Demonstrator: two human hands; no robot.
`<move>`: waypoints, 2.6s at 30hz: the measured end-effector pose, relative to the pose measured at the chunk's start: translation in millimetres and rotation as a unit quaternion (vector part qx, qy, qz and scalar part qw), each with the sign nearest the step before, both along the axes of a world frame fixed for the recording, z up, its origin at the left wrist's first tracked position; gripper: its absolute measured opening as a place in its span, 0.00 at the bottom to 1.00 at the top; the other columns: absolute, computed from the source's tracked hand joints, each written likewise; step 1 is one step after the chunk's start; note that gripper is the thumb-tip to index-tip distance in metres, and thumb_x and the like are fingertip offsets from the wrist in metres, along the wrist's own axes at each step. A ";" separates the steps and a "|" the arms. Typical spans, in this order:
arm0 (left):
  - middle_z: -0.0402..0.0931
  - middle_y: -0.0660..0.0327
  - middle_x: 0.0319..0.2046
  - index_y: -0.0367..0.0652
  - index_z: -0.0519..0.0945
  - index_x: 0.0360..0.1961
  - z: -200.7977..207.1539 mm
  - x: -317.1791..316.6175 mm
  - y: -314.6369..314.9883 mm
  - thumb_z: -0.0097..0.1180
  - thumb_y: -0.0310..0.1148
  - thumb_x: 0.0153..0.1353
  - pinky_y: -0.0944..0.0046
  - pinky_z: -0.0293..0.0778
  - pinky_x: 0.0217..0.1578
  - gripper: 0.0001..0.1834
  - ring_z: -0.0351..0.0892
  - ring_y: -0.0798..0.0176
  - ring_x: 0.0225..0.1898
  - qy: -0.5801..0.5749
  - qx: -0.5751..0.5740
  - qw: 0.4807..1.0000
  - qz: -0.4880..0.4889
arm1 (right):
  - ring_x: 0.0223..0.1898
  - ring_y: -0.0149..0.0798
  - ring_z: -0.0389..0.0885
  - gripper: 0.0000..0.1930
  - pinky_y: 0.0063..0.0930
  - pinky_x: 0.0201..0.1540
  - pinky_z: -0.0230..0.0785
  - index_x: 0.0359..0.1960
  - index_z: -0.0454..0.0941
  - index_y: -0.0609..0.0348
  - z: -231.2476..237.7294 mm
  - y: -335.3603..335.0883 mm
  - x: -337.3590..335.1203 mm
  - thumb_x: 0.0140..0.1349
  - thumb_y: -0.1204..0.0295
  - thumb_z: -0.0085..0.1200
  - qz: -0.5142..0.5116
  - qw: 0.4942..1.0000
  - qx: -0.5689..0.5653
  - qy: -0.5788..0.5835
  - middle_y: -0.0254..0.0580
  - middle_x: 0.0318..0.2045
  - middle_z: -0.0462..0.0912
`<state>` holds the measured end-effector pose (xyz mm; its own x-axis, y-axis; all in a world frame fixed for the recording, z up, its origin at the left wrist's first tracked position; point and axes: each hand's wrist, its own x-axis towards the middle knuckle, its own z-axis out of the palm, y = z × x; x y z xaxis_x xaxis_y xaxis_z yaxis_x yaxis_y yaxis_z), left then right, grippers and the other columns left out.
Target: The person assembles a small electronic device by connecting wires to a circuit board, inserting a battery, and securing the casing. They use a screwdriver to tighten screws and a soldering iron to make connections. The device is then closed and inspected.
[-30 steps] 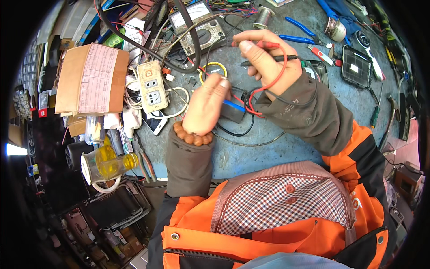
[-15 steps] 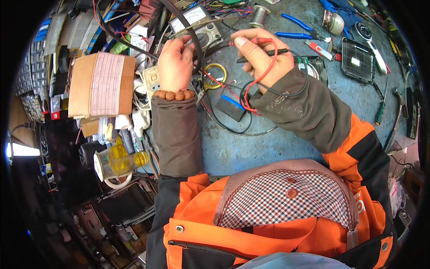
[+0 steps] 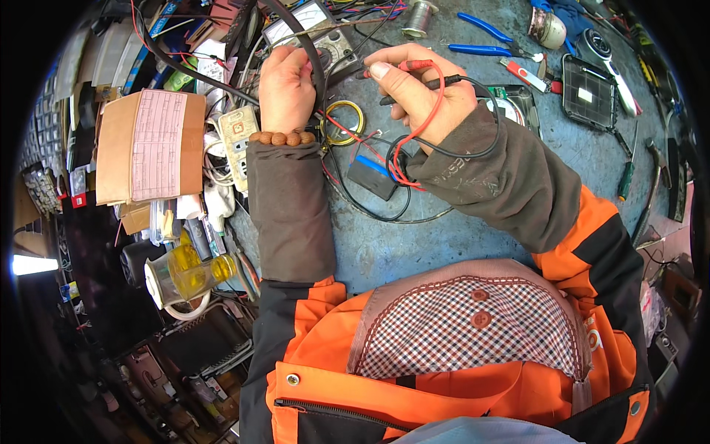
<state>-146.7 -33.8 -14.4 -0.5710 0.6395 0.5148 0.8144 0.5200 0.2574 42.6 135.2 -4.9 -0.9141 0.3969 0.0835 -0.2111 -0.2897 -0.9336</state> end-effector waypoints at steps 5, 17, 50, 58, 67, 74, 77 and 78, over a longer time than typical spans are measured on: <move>0.84 0.55 0.43 0.40 0.86 0.52 18.0 14.6 -19.5 0.59 0.23 0.69 0.61 0.80 0.45 0.13 0.85 0.57 0.42 -0.036 0.010 0.997 0.060 | 0.29 0.22 0.73 0.14 0.21 0.31 0.67 0.54 0.87 0.55 4.7 -3.9 0.3 0.72 0.63 0.62 -0.003 0.999 0.041 0.022 0.27 0.34 0.81; 0.84 0.49 0.36 0.37 0.89 0.39 12.8 133.7 -9.9 0.72 0.36 0.60 0.52 0.79 0.46 0.13 0.85 0.43 0.41 -0.176 -0.074 0.982 0.010 | 0.40 0.26 0.81 0.13 0.24 0.44 0.75 0.53 0.85 0.64 38.1 3.6 33.3 0.70 0.74 0.61 0.016 0.991 0.131 0.005 0.34 0.37 0.86; 0.88 0.59 0.39 0.35 0.91 0.44 3.4 127.9 -17.3 0.72 0.22 0.64 0.65 0.78 0.47 0.08 0.84 0.66 0.43 -0.450 0.169 0.874 -0.071 | 0.27 0.23 0.77 0.08 0.22 0.29 0.73 0.47 0.79 0.59 -5.6 -16.2 39.7 0.75 0.69 0.63 -0.048 0.997 -0.066 0.013 0.32 0.31 0.81; 0.88 0.59 0.39 0.35 0.91 0.44 2.3 127.7 -17.8 0.71 0.22 0.64 0.65 0.78 0.47 0.08 0.84 0.66 0.42 -0.448 0.172 0.874 -0.072 | 0.27 0.24 0.78 0.08 0.23 0.29 0.72 0.46 0.79 0.59 -4.8 -13.8 40.7 0.75 0.68 0.63 -0.031 0.998 -0.058 0.008 0.31 0.29 0.80; 0.87 0.59 0.38 0.35 0.92 0.43 3.8 129.5 -17.5 0.71 0.21 0.63 0.65 0.77 0.45 0.07 0.84 0.65 0.41 -0.442 0.187 0.874 -0.080 | 0.30 0.22 0.76 0.07 0.23 0.34 0.71 0.44 0.78 0.60 -2.0 -10.1 41.4 0.76 0.69 0.60 0.002 1.000 -0.006 -0.003 0.29 0.30 0.78; 0.86 0.59 0.37 0.34 0.91 0.43 5.9 127.6 -17.8 0.71 0.22 0.63 0.65 0.78 0.44 0.07 0.84 0.65 0.41 -0.439 0.164 0.879 -0.090 | 0.30 0.23 0.78 0.07 0.23 0.35 0.73 0.47 0.78 0.59 -6.5 -9.2 41.1 0.76 0.69 0.60 0.012 1.000 0.003 -0.018 0.31 0.31 0.80; 0.87 0.58 0.37 0.35 0.91 0.44 3.9 126.1 -18.8 0.71 0.23 0.64 0.64 0.78 0.45 0.08 0.85 0.65 0.41 -0.436 0.158 0.881 -0.091 | 0.30 0.24 0.79 0.07 0.24 0.34 0.74 0.47 0.78 0.59 -2.8 -9.5 43.0 0.76 0.70 0.59 0.008 1.000 0.005 -0.024 0.32 0.32 0.80; 0.87 0.58 0.37 0.35 0.91 0.44 5.3 126.3 -18.9 0.71 0.23 0.64 0.64 0.78 0.45 0.08 0.85 0.64 0.41 -0.435 0.155 0.882 -0.092 | 0.30 0.25 0.80 0.07 0.24 0.34 0.74 0.48 0.78 0.60 -1.4 -8.8 43.4 0.77 0.70 0.59 0.010 1.000 0.008 -0.028 0.33 0.33 0.80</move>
<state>-20.4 -52.7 -9.2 -0.7381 0.6674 0.0986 0.3007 0.1946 0.9336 86.0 126.3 -6.4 -0.9251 0.3779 0.0372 -0.1520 -0.2787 -0.9483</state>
